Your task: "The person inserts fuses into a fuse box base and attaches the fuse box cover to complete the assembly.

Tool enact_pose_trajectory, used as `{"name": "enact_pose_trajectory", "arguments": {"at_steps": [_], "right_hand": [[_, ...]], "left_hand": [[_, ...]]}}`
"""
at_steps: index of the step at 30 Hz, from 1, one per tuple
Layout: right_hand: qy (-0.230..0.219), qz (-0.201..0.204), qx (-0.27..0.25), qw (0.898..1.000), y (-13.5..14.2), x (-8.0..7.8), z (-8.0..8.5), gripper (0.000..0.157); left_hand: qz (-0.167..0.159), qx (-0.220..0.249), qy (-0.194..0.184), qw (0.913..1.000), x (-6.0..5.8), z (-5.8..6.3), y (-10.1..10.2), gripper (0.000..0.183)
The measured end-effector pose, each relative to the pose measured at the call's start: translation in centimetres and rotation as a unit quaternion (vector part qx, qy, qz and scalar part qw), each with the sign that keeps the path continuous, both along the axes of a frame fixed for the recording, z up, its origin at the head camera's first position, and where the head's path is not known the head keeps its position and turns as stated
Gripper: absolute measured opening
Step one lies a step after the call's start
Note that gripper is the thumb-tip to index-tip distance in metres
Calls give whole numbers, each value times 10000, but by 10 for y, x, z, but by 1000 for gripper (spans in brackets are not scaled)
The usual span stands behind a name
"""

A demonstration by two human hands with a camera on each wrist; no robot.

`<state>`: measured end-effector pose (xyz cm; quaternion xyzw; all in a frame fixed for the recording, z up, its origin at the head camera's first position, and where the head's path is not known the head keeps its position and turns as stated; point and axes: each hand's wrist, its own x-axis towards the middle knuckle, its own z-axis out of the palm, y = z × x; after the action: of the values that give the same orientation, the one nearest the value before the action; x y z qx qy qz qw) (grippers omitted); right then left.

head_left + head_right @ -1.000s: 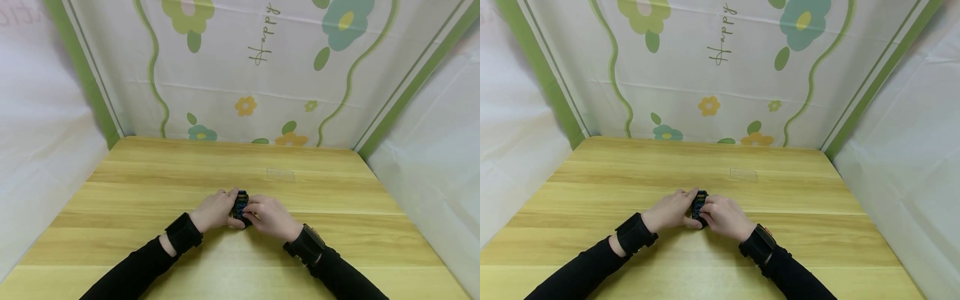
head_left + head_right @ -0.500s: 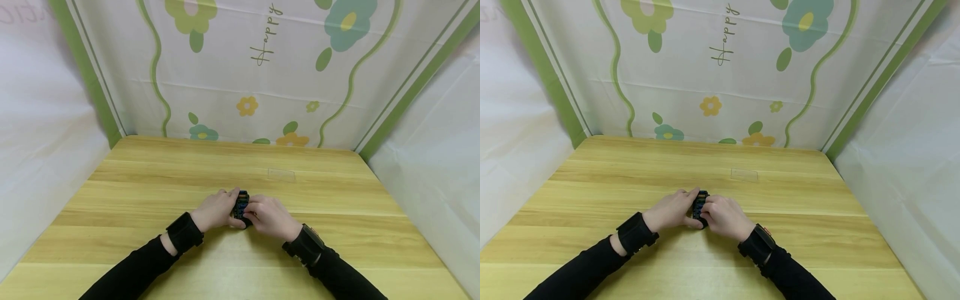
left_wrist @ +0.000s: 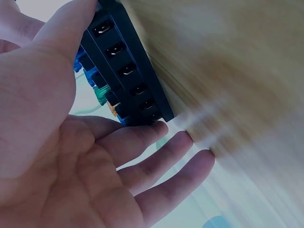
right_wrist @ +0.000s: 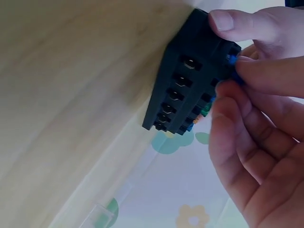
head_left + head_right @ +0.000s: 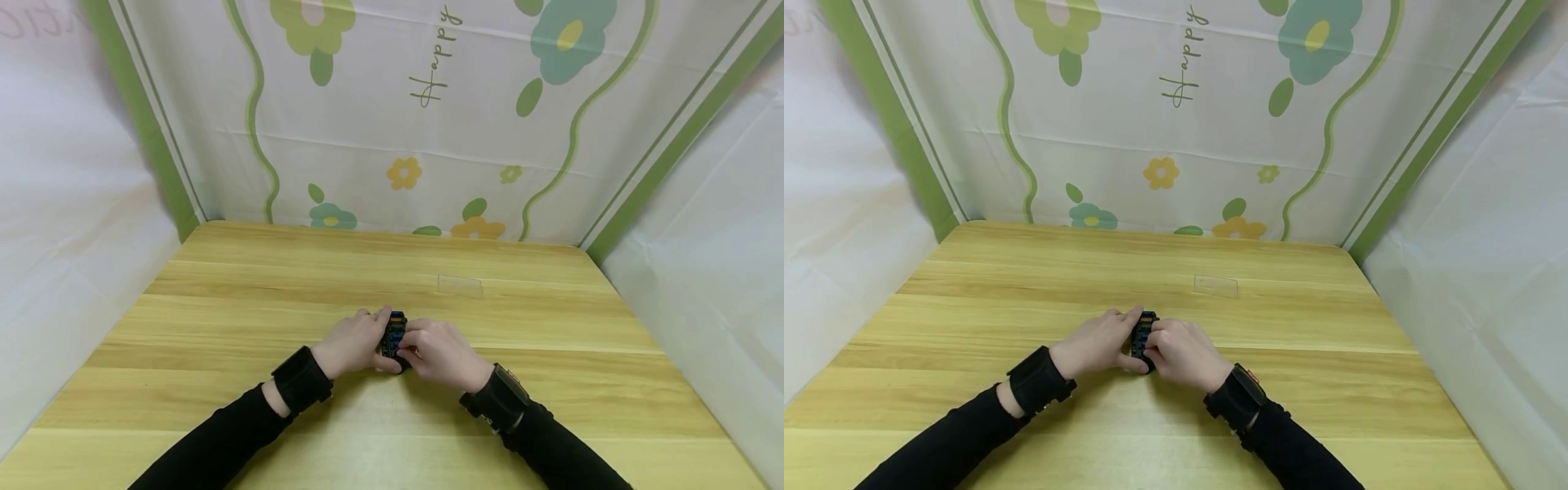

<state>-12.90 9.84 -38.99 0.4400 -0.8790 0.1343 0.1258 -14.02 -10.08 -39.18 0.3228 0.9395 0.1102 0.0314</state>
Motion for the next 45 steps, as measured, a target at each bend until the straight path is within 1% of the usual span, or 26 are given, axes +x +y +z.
{"name": "enact_pose_trajectory", "arguments": {"at_steps": [6, 10, 13, 17, 21, 24, 31, 39, 45], "right_hand": [[-245, -4, 26, 9997, 0, -1, 2, 7], [-321, -62, 136, 9994, 0, 0, 3, 7], [-254, -101, 341, 9990, -2, 1, 6, 8], [-34, -127, 659, 9977, -5, 2, 9, 10], [143, -133, 833, 9963, -7, 2, 10, 14], [159, -128, 813, 9965, -6, 2, 9, 13], [1, -176, 643, 9978, -6, 0, 7, 11], [231, -49, 639, 9977, -9, 0, 8, 20], [87, 26, 632, 9980, -11, -2, 7, 24]], "left_hand": [[-7, -18, 29, 10000, 0, -1, 0, 103], [21, -14, 7, 10000, 0, 0, 0, 103], [39, -32, 4, 10000, 0, 0, 1, 103], [44, -53, 15, 10000, 1, -1, 0, 104], [41, -22, 18, 10000, 1, -1, 0, 104], [40, 1, 17, 10000, 1, -2, 1, 103], [57, -40, -6, 10000, 0, -2, 1, 104], [17, 33, 141, 9999, -1, -3, 0, 102], [15, 64, 186, 9998, -1, -4, 0, 100]]}}
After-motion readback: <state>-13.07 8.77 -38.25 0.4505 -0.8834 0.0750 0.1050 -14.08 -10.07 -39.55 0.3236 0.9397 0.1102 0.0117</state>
